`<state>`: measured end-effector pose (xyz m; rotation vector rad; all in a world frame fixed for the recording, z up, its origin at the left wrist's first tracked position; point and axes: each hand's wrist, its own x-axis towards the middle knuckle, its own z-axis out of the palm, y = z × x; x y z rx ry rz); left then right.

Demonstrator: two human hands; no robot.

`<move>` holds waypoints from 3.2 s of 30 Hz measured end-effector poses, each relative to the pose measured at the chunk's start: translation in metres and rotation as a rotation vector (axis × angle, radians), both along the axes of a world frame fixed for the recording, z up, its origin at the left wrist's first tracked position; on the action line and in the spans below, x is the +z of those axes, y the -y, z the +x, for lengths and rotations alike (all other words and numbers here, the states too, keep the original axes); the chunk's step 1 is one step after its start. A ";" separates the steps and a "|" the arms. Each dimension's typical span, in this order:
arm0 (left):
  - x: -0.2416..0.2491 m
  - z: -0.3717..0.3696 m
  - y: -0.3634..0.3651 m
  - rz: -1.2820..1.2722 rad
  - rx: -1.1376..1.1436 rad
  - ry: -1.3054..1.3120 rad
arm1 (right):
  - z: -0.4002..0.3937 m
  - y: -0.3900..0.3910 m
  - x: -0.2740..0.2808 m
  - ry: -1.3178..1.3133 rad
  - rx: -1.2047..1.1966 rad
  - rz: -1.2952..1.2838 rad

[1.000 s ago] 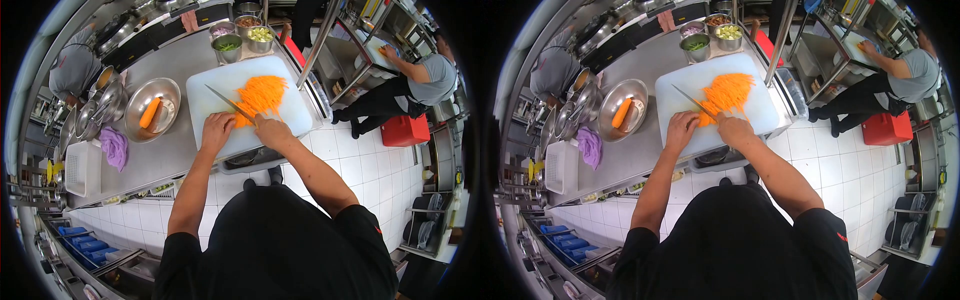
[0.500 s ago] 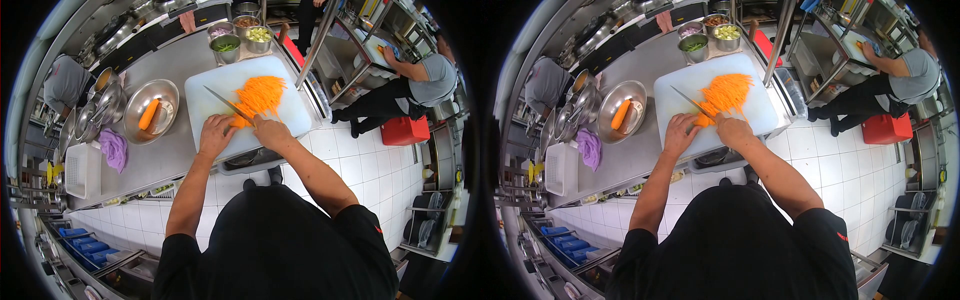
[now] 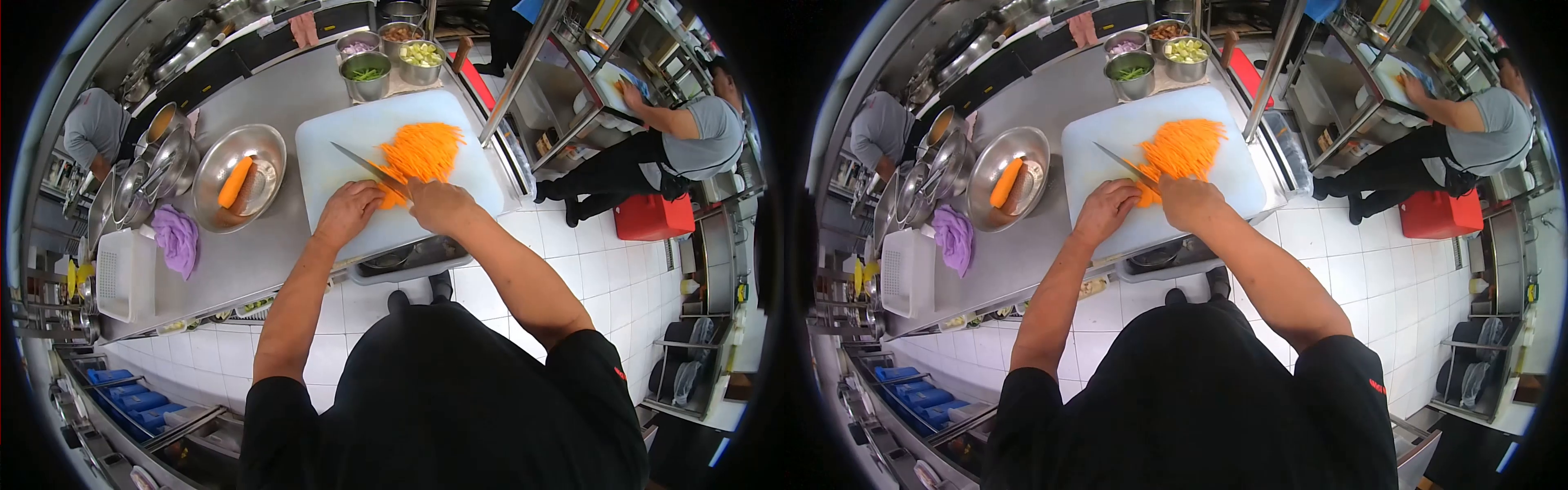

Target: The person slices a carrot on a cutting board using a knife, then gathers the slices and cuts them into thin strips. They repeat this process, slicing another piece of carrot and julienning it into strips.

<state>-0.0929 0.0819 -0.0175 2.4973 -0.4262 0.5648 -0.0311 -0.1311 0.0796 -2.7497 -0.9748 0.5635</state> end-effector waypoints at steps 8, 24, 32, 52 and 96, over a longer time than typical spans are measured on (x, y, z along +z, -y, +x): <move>0.002 0.000 -0.002 0.062 -0.005 -0.055 | -0.005 0.002 -0.030 0.040 -0.019 0.012; 0.016 0.003 0.004 0.253 -0.037 -0.126 | -0.012 0.007 0.002 0.059 0.031 0.001; 0.015 0.002 0.002 0.270 -0.050 -0.086 | -0.008 0.007 -0.038 0.079 0.013 0.067; 0.012 -0.005 0.009 0.145 0.018 -0.127 | -0.019 0.006 -0.029 0.000 -0.015 0.014; -0.012 -0.015 0.018 -0.086 0.104 0.061 | -0.021 0.004 -0.046 0.104 0.021 0.075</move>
